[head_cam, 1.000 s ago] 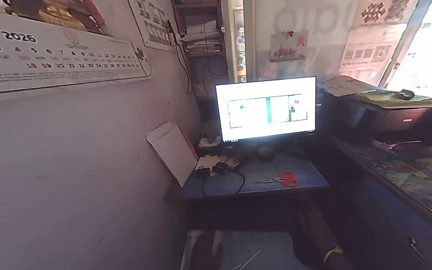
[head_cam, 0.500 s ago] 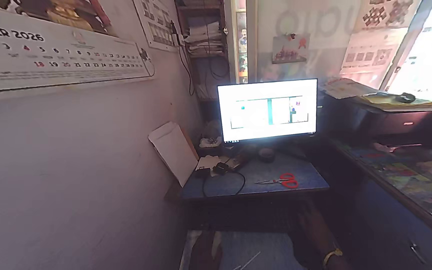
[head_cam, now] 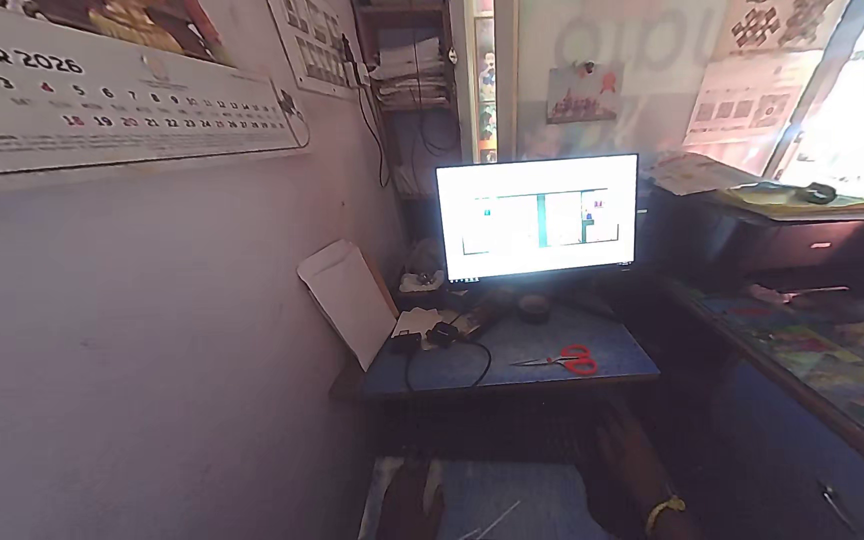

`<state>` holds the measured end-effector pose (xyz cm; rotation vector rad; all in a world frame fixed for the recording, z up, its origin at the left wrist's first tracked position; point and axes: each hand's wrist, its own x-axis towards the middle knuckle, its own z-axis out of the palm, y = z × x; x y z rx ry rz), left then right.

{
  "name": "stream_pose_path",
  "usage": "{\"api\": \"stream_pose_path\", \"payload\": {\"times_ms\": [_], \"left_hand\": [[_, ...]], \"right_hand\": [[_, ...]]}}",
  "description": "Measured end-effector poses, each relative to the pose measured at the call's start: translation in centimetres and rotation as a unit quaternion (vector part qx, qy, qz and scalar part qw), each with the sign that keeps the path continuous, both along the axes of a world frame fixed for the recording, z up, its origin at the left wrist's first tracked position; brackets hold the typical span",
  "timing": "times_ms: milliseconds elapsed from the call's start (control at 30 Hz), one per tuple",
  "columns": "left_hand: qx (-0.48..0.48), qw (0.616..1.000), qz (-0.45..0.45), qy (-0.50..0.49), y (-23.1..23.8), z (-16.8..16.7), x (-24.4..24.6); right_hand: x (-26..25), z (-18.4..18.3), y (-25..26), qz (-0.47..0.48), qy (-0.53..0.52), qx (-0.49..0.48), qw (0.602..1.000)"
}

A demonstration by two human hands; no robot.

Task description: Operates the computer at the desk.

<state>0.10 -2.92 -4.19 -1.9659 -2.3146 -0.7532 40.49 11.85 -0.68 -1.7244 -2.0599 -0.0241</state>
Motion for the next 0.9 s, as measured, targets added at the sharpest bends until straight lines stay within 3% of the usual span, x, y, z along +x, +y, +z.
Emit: {"api": "stream_pose_path", "payload": {"times_ms": [533, 667, 900], "left_hand": [[-0.027, 1.000, 0.010, -0.001, 0.3, 0.3, 0.2], [-0.025, 1.000, 0.013, -0.005, 0.4, 0.5, 0.2], [-0.028, 0.999, 0.004, 0.019, 0.1, 0.6, 0.2]], "right_hand": [[0.2, 0.0, -0.2, -0.033, -0.003, -0.005, 0.999], [-0.4, 2.3, -0.7, -0.082, -0.004, -0.047, 0.996], [0.2, 1.2, -0.6, -0.050, -0.010, -0.072, 0.996]]}}
